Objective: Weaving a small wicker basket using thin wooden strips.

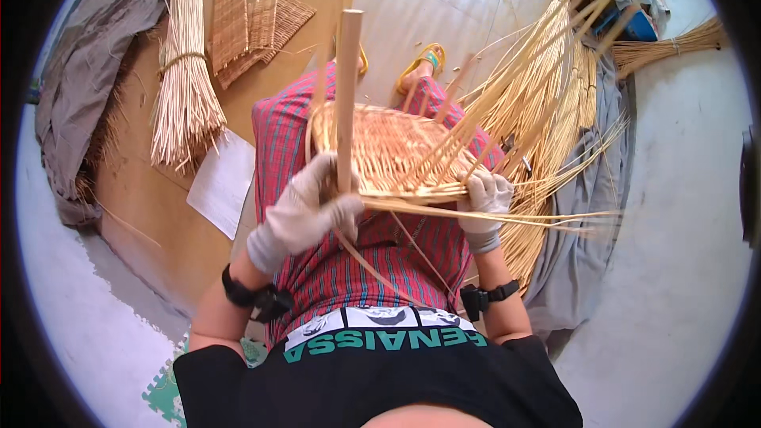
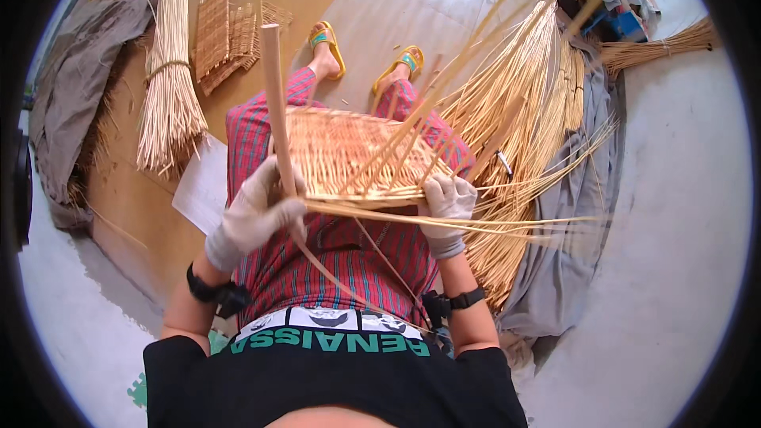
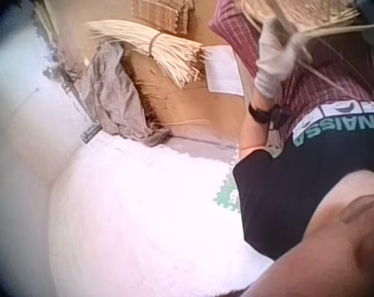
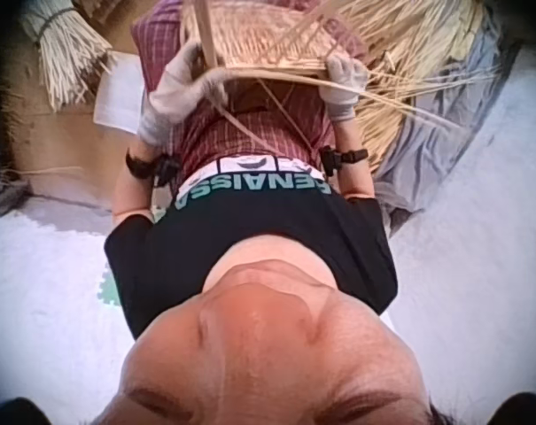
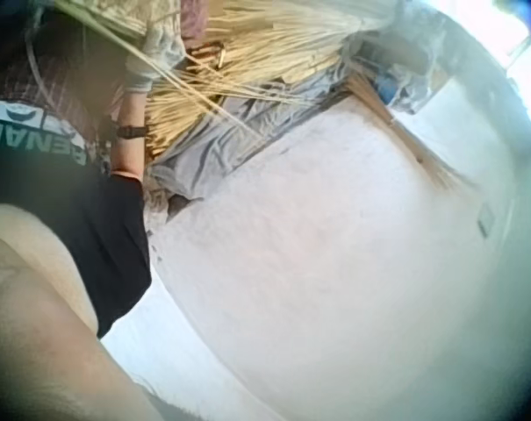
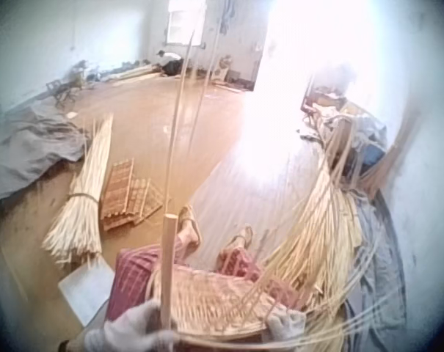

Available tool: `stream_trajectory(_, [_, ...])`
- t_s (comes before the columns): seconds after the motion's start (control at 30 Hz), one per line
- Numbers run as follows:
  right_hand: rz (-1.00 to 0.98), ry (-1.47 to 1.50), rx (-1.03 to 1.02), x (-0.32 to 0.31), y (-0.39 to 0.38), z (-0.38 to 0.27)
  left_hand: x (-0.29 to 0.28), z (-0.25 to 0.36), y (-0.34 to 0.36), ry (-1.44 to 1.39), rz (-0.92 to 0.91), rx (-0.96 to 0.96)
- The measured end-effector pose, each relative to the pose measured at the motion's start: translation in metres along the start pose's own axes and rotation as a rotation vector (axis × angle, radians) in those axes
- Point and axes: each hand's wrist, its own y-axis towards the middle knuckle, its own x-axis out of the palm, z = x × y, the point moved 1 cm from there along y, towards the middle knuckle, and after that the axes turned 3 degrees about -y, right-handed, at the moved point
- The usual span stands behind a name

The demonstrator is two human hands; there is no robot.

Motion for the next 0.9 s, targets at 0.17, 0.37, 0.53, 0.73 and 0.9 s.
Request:
stream_trajectory(0.17, [-0.181,-0.091,-0.031,0.041,0.01,-0.018,-0.093,-0.066,0.058,0.249,0.039,0.024])
stream_trajectory(0.37, [-0.209,-0.065,0.115,0.012,0.012,-0.098,-0.106,-0.07,0.059,0.068,0.189,-0.176])
stream_trajectory(0.53, [-0.223,0.161,-0.092,0.003,0.055,-0.133,-0.111,-0.078,0.056,0.013,0.2,-0.194])
stream_trajectory(0.73, [-0.497,0.968,0.688,0.047,0.022,-0.117,-0.108,-0.072,0.064,-0.115,0.135,-0.142])
stream_trajectory(0.9, [-0.375,0.917,0.529,0.04,0.055,-0.146,-0.116,-0.066,0.064,-0.097,0.031,-0.263])
